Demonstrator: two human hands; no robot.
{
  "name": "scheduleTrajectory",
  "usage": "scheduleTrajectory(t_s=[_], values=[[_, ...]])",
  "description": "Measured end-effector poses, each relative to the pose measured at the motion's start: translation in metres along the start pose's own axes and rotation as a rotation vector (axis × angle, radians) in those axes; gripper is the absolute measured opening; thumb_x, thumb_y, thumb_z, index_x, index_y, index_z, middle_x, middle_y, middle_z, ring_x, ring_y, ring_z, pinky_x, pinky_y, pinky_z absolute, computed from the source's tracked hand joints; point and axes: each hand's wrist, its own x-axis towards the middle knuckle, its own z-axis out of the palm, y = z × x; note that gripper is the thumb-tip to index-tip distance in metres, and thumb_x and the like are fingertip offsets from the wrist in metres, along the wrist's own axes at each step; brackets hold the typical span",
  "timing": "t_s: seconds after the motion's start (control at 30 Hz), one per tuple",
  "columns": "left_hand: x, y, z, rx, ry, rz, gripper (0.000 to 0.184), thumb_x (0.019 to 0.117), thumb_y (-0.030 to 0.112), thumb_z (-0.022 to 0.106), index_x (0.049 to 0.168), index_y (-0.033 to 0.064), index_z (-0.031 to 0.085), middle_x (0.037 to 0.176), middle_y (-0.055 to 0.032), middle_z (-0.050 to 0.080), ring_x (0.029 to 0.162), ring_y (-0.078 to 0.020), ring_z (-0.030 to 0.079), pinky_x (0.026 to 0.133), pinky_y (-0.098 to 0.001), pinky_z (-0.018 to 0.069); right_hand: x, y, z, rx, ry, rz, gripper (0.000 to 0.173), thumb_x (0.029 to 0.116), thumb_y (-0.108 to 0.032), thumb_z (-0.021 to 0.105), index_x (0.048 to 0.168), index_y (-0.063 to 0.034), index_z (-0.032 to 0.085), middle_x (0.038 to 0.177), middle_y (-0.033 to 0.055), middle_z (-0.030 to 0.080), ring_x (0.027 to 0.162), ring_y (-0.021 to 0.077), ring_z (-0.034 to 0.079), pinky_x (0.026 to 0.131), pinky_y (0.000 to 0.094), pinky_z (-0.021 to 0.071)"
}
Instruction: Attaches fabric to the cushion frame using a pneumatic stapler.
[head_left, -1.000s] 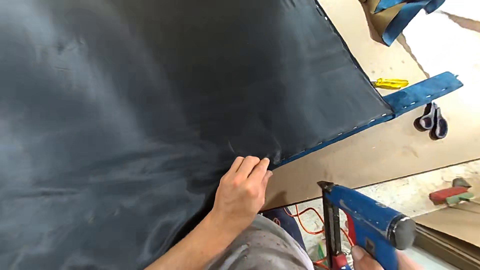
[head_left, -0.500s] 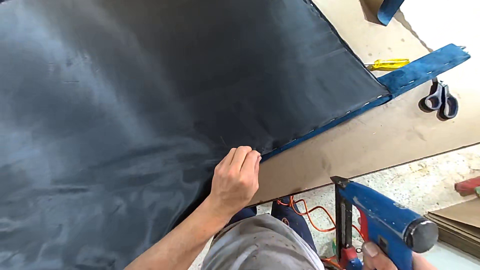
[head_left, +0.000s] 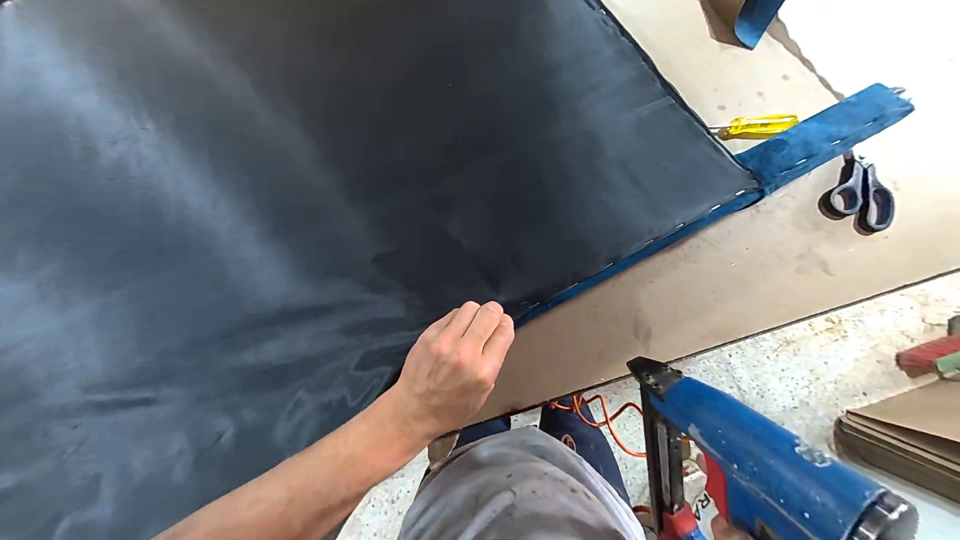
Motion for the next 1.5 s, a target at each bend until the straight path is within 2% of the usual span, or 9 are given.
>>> scheduleTrajectory(t_s=[0.13, 0.23, 0.33, 0.47, 0.9, 1.13, 1.3, 1.4, 1.5], values=[[-0.005, -0.003, 0.005, -0.015, 0.003, 0.019, 0.019, 0.0935, 0.000, 0.055, 0.103, 0.0012, 0.072, 0.103, -0.0126, 0.069, 0.087, -0.0242, 0.067, 0.072, -0.0320, 0.0569, 0.012, -0.026, 0.008, -0.055, -0.062, 0.013, 0.038, 0.0989, -0.035, 0.065, 0.110, 0.0019, 0.061, 0.083, 0.0148, 0.068, 0.072, 0.0283, 0.070, 0.066, 0.0506, 0.0605], [-0.016, -0.003, 0.006, -0.014, -0.012, 0.010, 0.025, 0.0960, 0.002, 0.054, 0.113, 0.0021, 0.072, 0.110, -0.0120, 0.072, 0.094, -0.0249, 0.069, 0.078, -0.0340, 0.0587, 0.027, -0.047, 0.022, -0.099, -0.118, 0.017, 0.036, 0.0993, -0.035, 0.065, 0.108, -0.0007, 0.062, 0.081, 0.0117, 0.069, 0.071, 0.0261, 0.071, 0.064, 0.0490, 0.0607], [-0.028, 0.000, 0.008, -0.001, -0.003, -0.034, 0.029, 0.0993, 0.008, 0.052, 0.120, 0.0076, 0.072, 0.116, -0.0063, 0.073, 0.104, -0.0226, 0.067, 0.087, -0.0372, 0.0537, 0.044, -0.064, 0.043, -0.160, -0.150, 0.035, 0.036, 0.0992, -0.036, 0.065, 0.107, -0.0011, 0.063, 0.080, 0.0100, 0.069, 0.069, 0.0234, 0.071, 0.061, 0.0467, 0.0608], [-0.036, 0.007, 0.007, -0.042, -0.017, -0.111, 0.033, 0.0994, 0.015, 0.050, 0.126, 0.0118, 0.070, 0.120, -0.0023, 0.071, 0.108, -0.0208, 0.063, 0.091, -0.0389, 0.0475, 0.062, -0.083, 0.068, -0.289, -0.192, 0.048, 0.032, 0.0999, -0.032, 0.064, 0.108, -0.0010, 0.065, 0.080, 0.0074, 0.072, 0.069, 0.0171, 0.071, 0.062, 0.0413, 0.0612], [-0.036, 0.013, 0.002, -0.176, -0.015, -0.247, 0.034, 0.0976, 0.010, 0.050, 0.123, 0.0157, 0.071, 0.117, -0.0003, 0.071, 0.107, -0.0200, 0.063, 0.089, -0.0385, 0.0477, 0.069, -0.096, 0.086, -0.454, -0.205, 0.140, 0.034, 0.0990, -0.034, 0.063, 0.105, -0.0007, 0.065, 0.076, 0.0064, 0.071, 0.066, 0.0164, 0.070, 0.060, 0.0411, 0.0600], [-0.036, 0.015, 0.004, -0.195, 0.029, -0.280, 0.029, 0.0961, 0.009, 0.054, 0.116, 0.0137, 0.075, 0.116, -0.0014, 0.071, 0.106, -0.0206, 0.064, 0.088, -0.0378, 0.0509, 0.069, -0.104, 0.095, -0.415, -0.233, 0.177, 0.029, 0.0995, -0.030, 0.062, 0.102, -0.0017, 0.065, 0.074, 0.0056, 0.069, 0.064, 0.0152, 0.069, 0.058, 0.0390, 0.0593], [-0.038, 0.013, 0.006, -0.186, 0.042, -0.268, 0.025, 0.0958, 0.011, 0.055, 0.111, 0.0130, 0.075, 0.115, -0.0020, 0.071, 0.108, -0.0217, 0.064, 0.089, -0.0394, 0.0514, 0.068, -0.108, 0.106, -0.514, -0.220, 0.191, 0.028, 0.0963, -0.032, 0.065, 0.101, -0.0045, 0.067, 0.071, 0.0030, 0.069, 0.060, 0.0140, 0.068, 0.055, 0.0398, 0.0587], [-0.042, 0.012, 0.008, -0.221, 0.071, -0.249, 0.027, 0.0960, 0.016, 0.057, 0.115, 0.0132, 0.075, 0.112, -0.0025, 0.072, 0.108, -0.0219, 0.065, 0.093, -0.0403, 0.0516, 0.053, -0.096, 0.086, -0.398, -0.064, 0.136, 0.023, 0.0972, -0.025, 0.063, 0.100, -0.0031, 0.066, 0.069, 0.0020, 0.069, 0.058, 0.0149, 0.069, 0.053, 0.0398, 0.0602], [-0.053, 0.013, 0.002, -0.232, 0.142, -0.266, 0.022, 0.0962, 0.019, 0.057, 0.105, 0.0135, 0.076, 0.104, -0.0021, 0.073, 0.105, -0.0206, 0.066, 0.093, -0.0394, 0.0519, 0.041, -0.078, 0.026, -0.149, 0.119, 0.058, 0.014, 0.1033, -0.019, 0.054, 0.110, -0.0080, 0.059, 0.075, -0.0024, 0.068, 0.062, 0.0148, 0.068, 0.057, 0.0398, 0.0616]])
